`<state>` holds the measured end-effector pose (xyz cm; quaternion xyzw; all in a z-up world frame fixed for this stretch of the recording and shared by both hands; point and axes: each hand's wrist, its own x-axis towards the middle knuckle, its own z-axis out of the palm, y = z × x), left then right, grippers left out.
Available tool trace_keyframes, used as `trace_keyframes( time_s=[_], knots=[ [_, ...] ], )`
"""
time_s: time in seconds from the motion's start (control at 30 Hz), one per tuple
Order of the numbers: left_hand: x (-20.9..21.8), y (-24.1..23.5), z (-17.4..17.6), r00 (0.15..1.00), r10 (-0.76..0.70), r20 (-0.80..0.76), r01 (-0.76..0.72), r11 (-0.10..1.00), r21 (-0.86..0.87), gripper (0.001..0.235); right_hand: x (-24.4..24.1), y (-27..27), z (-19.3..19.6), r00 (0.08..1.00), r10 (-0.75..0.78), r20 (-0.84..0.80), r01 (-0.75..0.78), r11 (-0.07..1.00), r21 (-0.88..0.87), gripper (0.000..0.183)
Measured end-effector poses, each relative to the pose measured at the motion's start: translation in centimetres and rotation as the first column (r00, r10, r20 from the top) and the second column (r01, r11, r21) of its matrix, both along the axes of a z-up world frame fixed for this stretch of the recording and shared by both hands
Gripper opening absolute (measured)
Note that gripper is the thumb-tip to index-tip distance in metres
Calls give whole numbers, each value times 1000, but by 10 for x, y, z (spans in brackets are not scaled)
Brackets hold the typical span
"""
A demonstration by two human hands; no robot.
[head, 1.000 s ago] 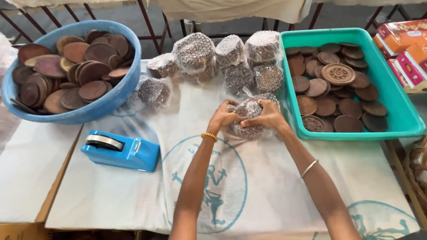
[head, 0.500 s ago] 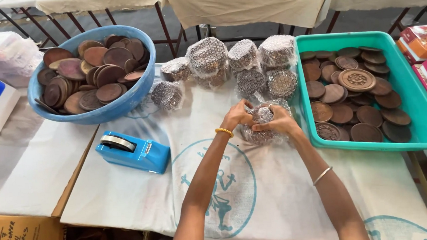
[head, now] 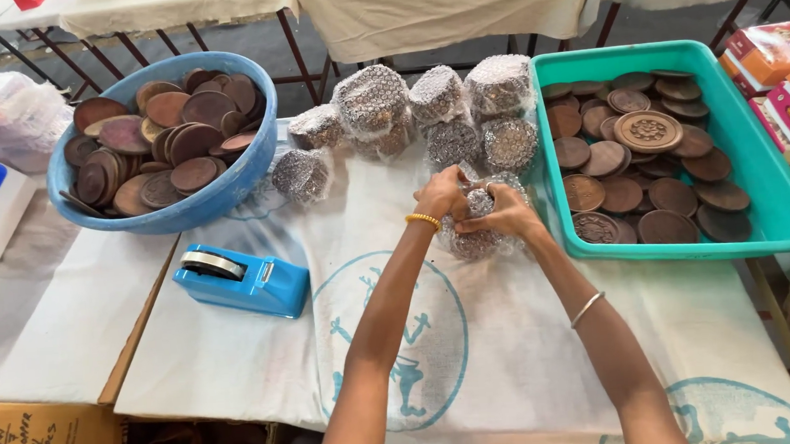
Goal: The person wraps stacks of wooden coasters in bubble wrap and secures them with tape. They then pick up a single coaster and wipe it with a cloth.
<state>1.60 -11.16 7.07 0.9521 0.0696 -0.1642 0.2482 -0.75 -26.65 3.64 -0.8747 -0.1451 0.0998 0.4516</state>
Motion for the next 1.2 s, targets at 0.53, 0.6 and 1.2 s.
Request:
trace_keyframes(
  time_s=[0.53, 0.6, 1.2],
  knots=[
    [61, 35, -127, 978, -120, 170, 148, 976, -162, 75, 10, -9, -30, 994, 59, 90, -55, 997, -45, 107],
    [25, 45, -100, 987, 3, 160, 42, 961, -272, 106, 18, -12, -45, 991, 121, 59, -126, 988, 90, 112],
    [0, 49, -79, 999, 10, -46, -34, 835, -549, 94, 14, -8, -39, 987, 24, 157, -44, 991, 125, 94]
  ],
)
